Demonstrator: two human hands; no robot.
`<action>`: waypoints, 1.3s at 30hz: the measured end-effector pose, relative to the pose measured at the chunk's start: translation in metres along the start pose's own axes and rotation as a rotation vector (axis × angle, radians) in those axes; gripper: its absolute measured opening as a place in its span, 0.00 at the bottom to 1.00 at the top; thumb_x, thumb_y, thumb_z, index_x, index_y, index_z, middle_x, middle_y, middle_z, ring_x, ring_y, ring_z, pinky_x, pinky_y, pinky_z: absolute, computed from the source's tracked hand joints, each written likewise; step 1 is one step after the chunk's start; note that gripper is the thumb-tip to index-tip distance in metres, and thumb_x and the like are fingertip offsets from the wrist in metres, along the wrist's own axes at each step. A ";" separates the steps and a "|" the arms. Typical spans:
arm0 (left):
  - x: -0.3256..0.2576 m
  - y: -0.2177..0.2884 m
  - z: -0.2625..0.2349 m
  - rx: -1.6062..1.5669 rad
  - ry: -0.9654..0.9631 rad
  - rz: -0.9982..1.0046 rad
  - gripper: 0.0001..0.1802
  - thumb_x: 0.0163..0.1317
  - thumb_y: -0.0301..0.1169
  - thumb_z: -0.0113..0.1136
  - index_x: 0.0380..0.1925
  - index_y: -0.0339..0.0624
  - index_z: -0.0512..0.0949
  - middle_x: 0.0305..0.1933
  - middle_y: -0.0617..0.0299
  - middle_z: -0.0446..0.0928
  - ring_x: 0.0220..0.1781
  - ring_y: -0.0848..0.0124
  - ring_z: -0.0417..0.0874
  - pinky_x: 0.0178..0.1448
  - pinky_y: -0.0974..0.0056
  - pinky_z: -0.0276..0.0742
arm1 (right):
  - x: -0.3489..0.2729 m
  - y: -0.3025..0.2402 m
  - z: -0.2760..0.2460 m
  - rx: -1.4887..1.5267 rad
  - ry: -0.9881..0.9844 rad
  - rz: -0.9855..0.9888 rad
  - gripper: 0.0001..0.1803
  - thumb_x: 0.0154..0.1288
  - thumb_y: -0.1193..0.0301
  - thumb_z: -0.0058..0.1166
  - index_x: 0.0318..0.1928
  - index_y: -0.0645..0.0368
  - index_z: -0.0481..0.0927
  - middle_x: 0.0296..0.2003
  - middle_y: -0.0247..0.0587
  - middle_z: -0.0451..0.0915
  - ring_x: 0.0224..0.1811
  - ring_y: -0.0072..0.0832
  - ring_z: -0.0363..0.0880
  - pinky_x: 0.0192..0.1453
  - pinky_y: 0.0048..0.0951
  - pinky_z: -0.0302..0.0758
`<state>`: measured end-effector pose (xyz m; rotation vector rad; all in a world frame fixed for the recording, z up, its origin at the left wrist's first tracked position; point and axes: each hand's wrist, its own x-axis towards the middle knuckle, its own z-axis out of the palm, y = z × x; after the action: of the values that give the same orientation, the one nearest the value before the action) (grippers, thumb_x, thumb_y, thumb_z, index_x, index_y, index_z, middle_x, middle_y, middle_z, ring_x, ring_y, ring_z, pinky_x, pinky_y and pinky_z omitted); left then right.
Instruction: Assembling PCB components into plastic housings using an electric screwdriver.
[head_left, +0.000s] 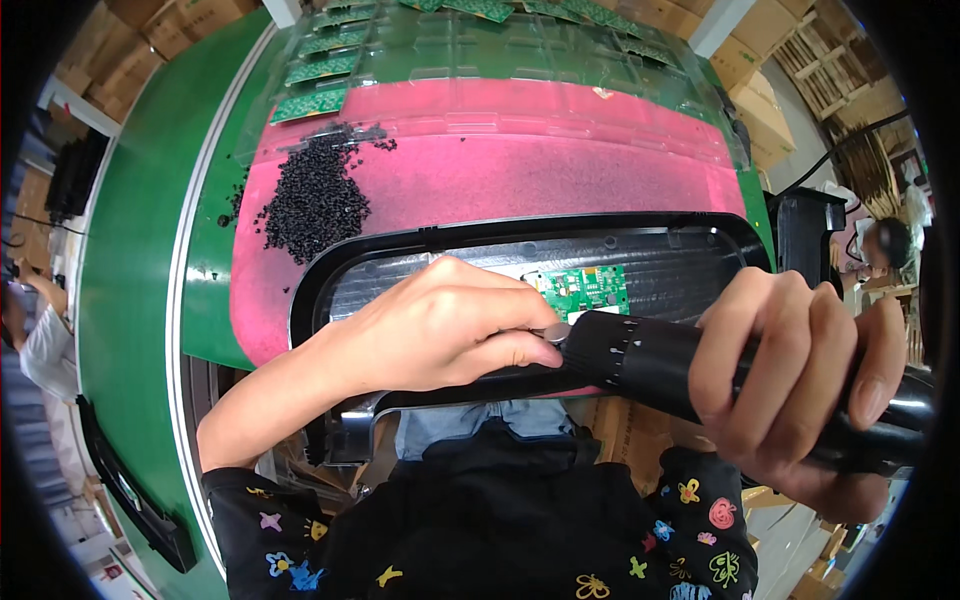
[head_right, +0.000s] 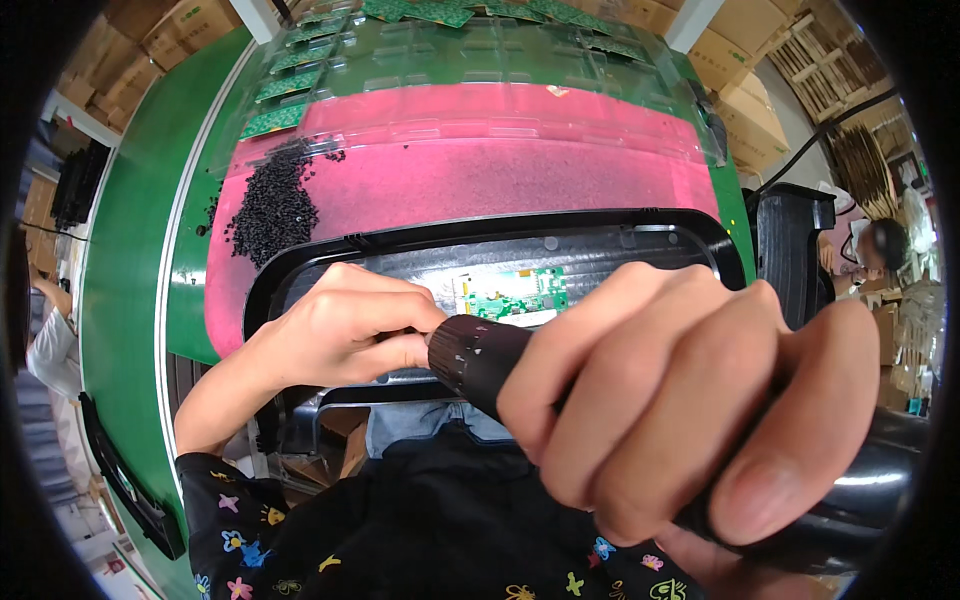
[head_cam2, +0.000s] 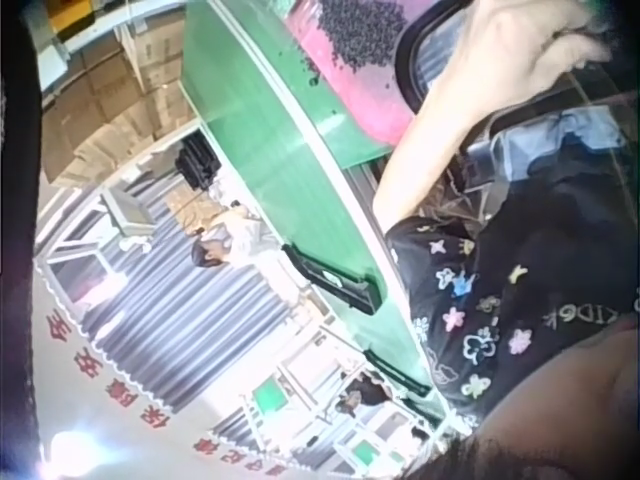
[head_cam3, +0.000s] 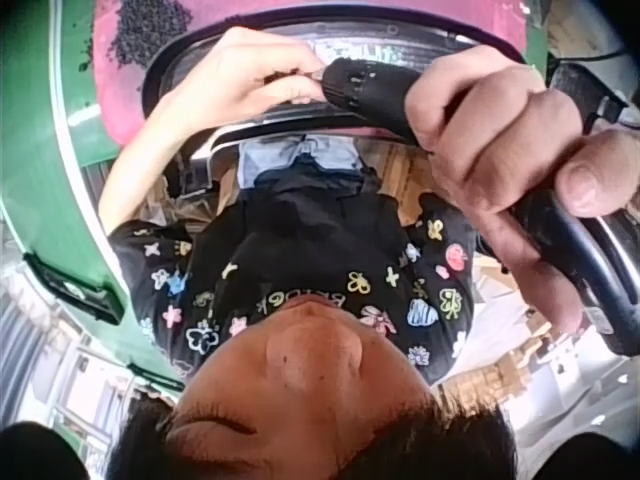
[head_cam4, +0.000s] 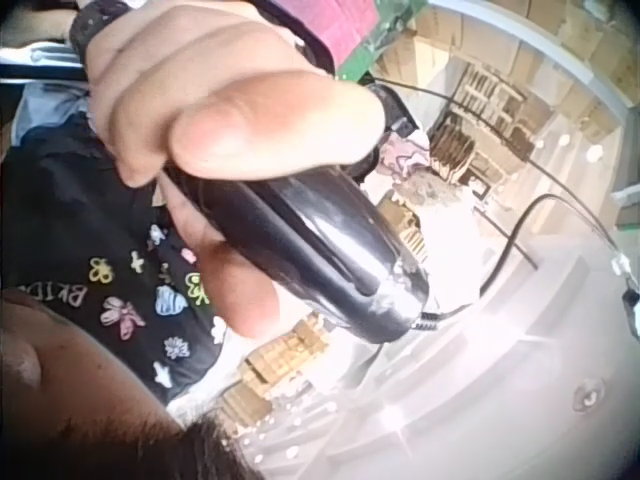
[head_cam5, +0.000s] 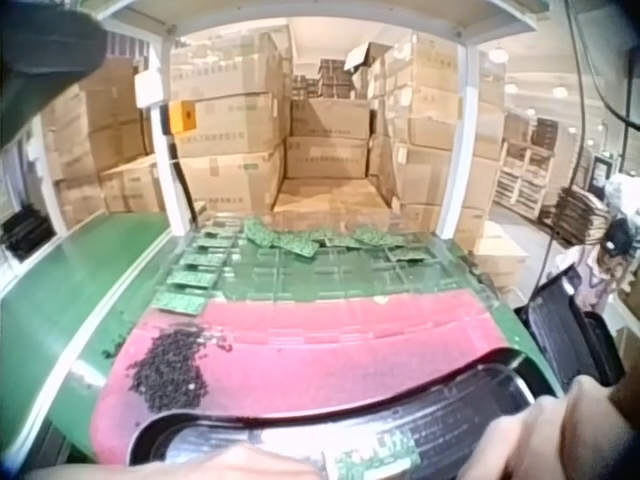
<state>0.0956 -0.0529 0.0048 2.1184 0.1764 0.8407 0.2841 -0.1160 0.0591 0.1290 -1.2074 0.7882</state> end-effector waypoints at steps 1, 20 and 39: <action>0.002 0.005 -0.004 0.015 -0.074 -0.100 0.09 0.52 0.27 0.67 0.32 0.36 0.79 0.25 0.56 0.78 0.24 0.59 0.79 0.28 0.64 0.75 | -0.001 0.001 -0.002 0.003 -0.045 -0.001 0.22 0.52 0.61 0.63 0.39 0.57 0.66 0.18 0.32 0.76 0.12 0.17 0.72 0.18 0.18 0.74; 0.004 -0.010 0.008 0.408 -0.216 -0.070 0.09 0.53 0.31 0.64 0.26 0.39 0.74 0.44 0.66 0.82 0.36 0.66 0.79 0.34 0.63 0.79 | 0.000 -0.014 -0.063 -0.483 0.212 0.482 0.30 0.61 0.42 0.48 0.41 0.59 0.68 0.16 0.29 0.65 0.12 0.18 0.58 0.20 0.24 0.58; 0.004 -0.008 0.003 0.267 -0.268 -0.301 0.06 0.59 0.28 0.61 0.30 0.36 0.76 0.43 0.58 0.83 0.36 0.53 0.82 0.32 0.56 0.78 | 0.003 0.003 -0.059 -0.679 0.118 0.586 0.21 0.65 0.53 0.46 0.40 0.61 0.68 0.16 0.29 0.62 0.13 0.18 0.57 0.21 0.24 0.58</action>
<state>0.1016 -0.0482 0.0000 2.3505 0.4740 0.3680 0.3287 -0.0837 0.0383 -0.8489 -1.3536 0.8232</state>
